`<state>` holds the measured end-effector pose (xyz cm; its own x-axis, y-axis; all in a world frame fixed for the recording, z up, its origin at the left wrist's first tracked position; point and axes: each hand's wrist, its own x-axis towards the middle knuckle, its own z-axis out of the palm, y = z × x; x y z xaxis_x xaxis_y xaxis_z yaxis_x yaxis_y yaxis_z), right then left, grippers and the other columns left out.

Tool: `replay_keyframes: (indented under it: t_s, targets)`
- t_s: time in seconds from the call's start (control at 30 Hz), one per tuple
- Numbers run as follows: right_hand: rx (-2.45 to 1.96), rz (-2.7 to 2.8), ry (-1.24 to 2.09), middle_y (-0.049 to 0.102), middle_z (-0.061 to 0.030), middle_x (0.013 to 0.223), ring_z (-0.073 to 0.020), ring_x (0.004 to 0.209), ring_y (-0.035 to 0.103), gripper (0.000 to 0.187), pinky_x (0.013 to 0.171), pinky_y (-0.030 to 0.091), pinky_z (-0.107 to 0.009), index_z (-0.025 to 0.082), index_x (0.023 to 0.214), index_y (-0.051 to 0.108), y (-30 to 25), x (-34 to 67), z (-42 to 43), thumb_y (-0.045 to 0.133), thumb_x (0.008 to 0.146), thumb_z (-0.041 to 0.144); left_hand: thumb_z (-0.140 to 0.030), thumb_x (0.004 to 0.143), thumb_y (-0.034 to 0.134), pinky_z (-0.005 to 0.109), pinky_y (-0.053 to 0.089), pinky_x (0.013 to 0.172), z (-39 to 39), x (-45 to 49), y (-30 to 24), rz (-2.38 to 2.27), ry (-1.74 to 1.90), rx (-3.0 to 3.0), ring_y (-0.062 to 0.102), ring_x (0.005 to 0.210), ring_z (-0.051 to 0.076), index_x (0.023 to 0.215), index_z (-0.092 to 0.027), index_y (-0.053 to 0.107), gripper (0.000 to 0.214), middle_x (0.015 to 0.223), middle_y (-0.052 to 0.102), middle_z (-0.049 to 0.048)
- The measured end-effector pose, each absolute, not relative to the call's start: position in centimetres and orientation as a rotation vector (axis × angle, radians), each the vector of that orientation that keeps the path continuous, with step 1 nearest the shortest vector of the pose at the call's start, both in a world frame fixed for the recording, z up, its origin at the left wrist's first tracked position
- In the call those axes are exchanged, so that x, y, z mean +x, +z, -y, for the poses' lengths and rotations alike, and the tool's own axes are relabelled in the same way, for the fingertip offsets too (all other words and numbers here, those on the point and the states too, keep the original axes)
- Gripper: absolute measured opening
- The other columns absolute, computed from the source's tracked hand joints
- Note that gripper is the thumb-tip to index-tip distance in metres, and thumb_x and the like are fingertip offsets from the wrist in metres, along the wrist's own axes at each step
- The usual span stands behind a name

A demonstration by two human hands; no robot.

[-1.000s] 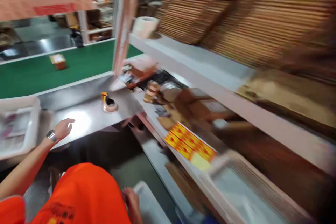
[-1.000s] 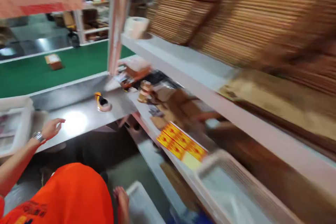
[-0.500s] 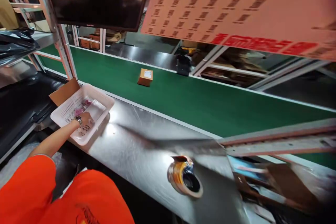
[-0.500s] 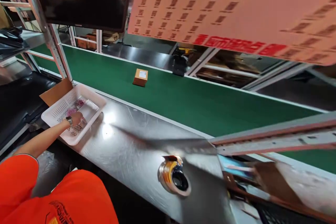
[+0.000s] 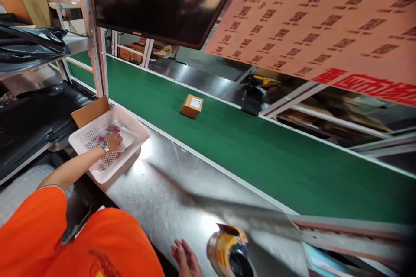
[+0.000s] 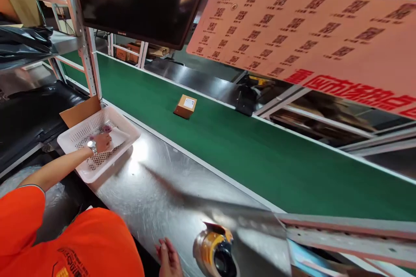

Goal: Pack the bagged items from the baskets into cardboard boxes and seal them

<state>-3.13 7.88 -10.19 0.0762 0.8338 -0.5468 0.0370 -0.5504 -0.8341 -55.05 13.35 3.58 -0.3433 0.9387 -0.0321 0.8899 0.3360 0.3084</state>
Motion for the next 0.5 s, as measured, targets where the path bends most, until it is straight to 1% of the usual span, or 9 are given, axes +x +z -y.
replay_keyframes:
  t_s: [0.07,0.1,0.2,0.27,0.3,0.33,0.4,0.43,0.5]
  targets:
    - [-1.622,0.912,1.602,0.09,-0.0109,0.113,-0.0319,0.097,0.087,0.085,0.091,0.073,-0.043,0.019,0.119,0.082,-8.8,-4.1,-9.1,0.101,0.059,0.076,0.001,0.1,0.059,0.036,0.052,0.101,-13.3,-52.7,4.9,-2.458,0.445,1.69,0.064,0.105,0.023,0.105,-0.011,0.072,0.018,0.11,0.073,0.0111]
    - [-1.565,0.938,1.638,0.09,-0.0122,0.115,-0.0323,0.098,0.087,0.083,0.091,0.073,-0.043,0.019,0.12,0.082,-7.9,-4.8,-9.8,0.101,0.061,0.075,-0.001,0.101,0.059,0.036,0.052,0.102,-13.2,-50.8,5.3,-2.466,0.485,1.719,0.066,0.108,0.024,0.11,-0.012,0.073,0.02,0.114,0.074,0.012]
    - [-1.278,1.007,1.826,0.085,-0.0167,0.137,-0.0369,0.116,0.085,0.083,0.094,0.073,-0.05,0.025,0.135,0.08,-4.7,-7.5,-11.9,0.097,0.07,0.074,-0.012,0.097,0.071,0.036,0.057,0.093,-13.4,-43.0,4.9,-2.285,0.549,1.986,0.07,0.105,0.026,0.108,-0.017,0.077,0.014,0.112,0.076,0.0117]
    - [-1.135,1.007,1.908,0.08,-0.0146,0.15,-0.037,0.126,0.082,0.082,0.097,0.072,-0.052,0.032,0.143,0.076,-3.0,-9.4,-13.0,0.095,0.075,0.072,-0.018,0.095,0.075,0.036,0.059,0.084,-13.7,-36.9,3.4,-1.997,0.514,2.242,0.072,0.098,0.026,0.107,-0.019,0.078,0.012,0.107,0.077,0.0116]
    - [-1.129,1.012,1.917,0.082,-0.0134,0.147,-0.0358,0.124,0.083,0.079,0.097,0.072,-0.05,0.032,0.141,0.076,-2.5,-10.1,-13.4,0.095,0.076,0.071,-0.021,0.095,0.077,0.035,0.059,0.078,-13.9,-34.1,2.5,-1.871,0.471,2.306,0.073,0.092,0.025,0.104,-0.02,0.078,0.01,0.104,0.078,0.0111]
    - [-1.169,1.025,1.901,0.086,-0.0127,0.137,-0.0345,0.118,0.084,0.074,0.095,0.072,-0.048,0.029,0.135,0.079,-2.3,-10.6,-13.8,0.096,0.075,0.069,-0.023,0.094,0.078,0.035,0.058,0.072,-14.2,-31.7,1.7,-1.782,0.441,2.336,0.073,0.087,0.025,0.099,-0.021,0.078,0.006,0.1,0.078,0.0108]
    - [-1.321,1.055,1.824,0.09,-0.0108,0.11,-0.0327,0.101,0.086,0.063,0.088,0.072,-0.043,0.022,0.113,0.084,-2.8,-10.9,-14.5,0.097,0.069,0.065,-0.026,0.095,0.08,0.034,0.057,0.065,-14.5,-28.9,0.6,-1.626,0.428,2.364,0.074,0.081,0.025,0.093,-0.024,0.078,0.003,0.094,0.079,0.0101]
    - [-1.402,1.065,1.786,0.09,-0.0099,0.1,-0.0329,0.095,0.085,0.058,0.085,0.071,-0.042,0.021,0.104,0.085,-3.4,-10.8,-14.8,0.098,0.066,0.063,-0.027,0.095,0.081,0.034,0.057,0.065,-14.5,-28.7,0.5,-1.561,0.444,2.358,0.075,0.081,0.024,0.094,-0.025,0.079,0.004,0.093,0.079,0.0093]
    - [-1.549,1.055,1.712,0.088,-0.0092,0.089,-0.0355,0.09,0.084,0.05,0.078,0.07,-0.043,0.023,0.09,0.084,-5.0,-10.0,-15.2,0.097,0.058,0.058,-0.03,0.091,0.088,0.032,0.059,0.071,-14.2,-30.6,1.1,-1.541,0.507,2.257,0.077,0.088,0.023,0.101,-0.026,0.081,0.012,0.099,0.082,0.0072]
